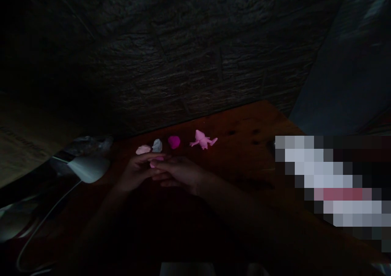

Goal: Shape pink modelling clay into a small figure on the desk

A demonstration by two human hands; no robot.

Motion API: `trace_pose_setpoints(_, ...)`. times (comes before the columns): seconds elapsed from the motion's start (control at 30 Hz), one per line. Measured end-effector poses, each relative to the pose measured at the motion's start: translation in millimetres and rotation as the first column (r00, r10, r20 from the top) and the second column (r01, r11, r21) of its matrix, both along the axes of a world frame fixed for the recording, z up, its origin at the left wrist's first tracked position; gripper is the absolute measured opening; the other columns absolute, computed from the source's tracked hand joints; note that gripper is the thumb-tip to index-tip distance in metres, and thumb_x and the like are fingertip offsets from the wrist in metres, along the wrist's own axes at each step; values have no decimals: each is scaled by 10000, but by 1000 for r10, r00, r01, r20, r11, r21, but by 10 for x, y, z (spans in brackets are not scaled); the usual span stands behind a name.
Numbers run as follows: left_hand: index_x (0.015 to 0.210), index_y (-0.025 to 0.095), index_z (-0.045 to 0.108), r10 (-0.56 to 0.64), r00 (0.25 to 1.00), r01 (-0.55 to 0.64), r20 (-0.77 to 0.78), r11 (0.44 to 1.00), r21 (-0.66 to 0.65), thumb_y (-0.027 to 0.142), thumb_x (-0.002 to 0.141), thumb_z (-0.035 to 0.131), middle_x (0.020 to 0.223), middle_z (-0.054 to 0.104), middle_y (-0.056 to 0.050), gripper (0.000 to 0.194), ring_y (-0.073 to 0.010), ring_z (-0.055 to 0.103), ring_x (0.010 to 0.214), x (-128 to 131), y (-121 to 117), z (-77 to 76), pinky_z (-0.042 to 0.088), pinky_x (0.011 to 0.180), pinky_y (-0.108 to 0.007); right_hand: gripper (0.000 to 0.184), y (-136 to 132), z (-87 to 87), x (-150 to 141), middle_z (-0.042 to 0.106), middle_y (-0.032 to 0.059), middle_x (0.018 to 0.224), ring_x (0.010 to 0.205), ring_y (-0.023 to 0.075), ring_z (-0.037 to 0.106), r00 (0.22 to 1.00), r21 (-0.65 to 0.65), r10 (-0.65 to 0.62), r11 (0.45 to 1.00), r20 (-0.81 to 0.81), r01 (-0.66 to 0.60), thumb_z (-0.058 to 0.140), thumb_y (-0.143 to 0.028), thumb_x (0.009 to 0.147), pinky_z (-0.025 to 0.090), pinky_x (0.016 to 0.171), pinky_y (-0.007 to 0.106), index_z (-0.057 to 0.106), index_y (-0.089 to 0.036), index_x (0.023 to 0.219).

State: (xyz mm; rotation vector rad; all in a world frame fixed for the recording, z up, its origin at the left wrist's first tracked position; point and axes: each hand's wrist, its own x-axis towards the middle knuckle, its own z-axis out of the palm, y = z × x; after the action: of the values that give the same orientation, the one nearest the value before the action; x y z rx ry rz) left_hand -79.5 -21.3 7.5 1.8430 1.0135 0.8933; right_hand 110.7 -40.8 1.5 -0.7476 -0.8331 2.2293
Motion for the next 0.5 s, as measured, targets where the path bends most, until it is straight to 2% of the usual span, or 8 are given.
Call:
trace_pose_setpoints(0.1, 925, 167, 791, 42, 998, -44, 43, 998, 42, 333, 724, 864, 997, 810, -101, 271, -237, 776, 911, 43, 12, -42, 626, 827, -320, 231, -15, -11, -10, 739, 26, 1031, 898, 132, 687, 1000, -5, -1, 1000, -1, 1, 796, -384, 831, 500, 779, 260, 744, -232, 997)
trace_pose_setpoints(0.23, 807, 154, 779, 88, 995, -90, 44, 994, 60, 358, 705, 873, 932, 814, -105, 247, -247, 783, 826, 89, 0, -78, 640, 784, -343, 200, -19, 2, -19, 741, 31, 1020, 897, 129, 686, 1000, -26, -12, 1000, 29, 13, 783, -377, 843, 496, 762, 248, 750, -220, 963)
trace_pose_setpoints(0.37, 892, 159, 791, 32, 998, -34, 45, 998, 44, 323, 724, 864, 1041, 802, -118, 247, -263, 772, 956, 70, -8, -66, 625, 872, -368, 111, -9, 3, -12, 734, 16, 953, 855, 110, 669, 999, -6, -21, 1000, 32, 21, 775, -294, 853, 490, 760, 242, 757, -208, 921)
trace_pose_setpoints(0.5, 1117, 182, 763, -108, 993, 112, 40, 989, -101, 259, 718, 869, 1214, 751, -125, 420, -267, 732, 1096, 44, -17, -10, 599, 943, -380, 139, 5, -25, 11, 719, 3, 888, 801, 94, 639, 1000, 51, 2, 999, 24, -3, 811, -302, 815, 485, 749, 236, 759, -195, 887)
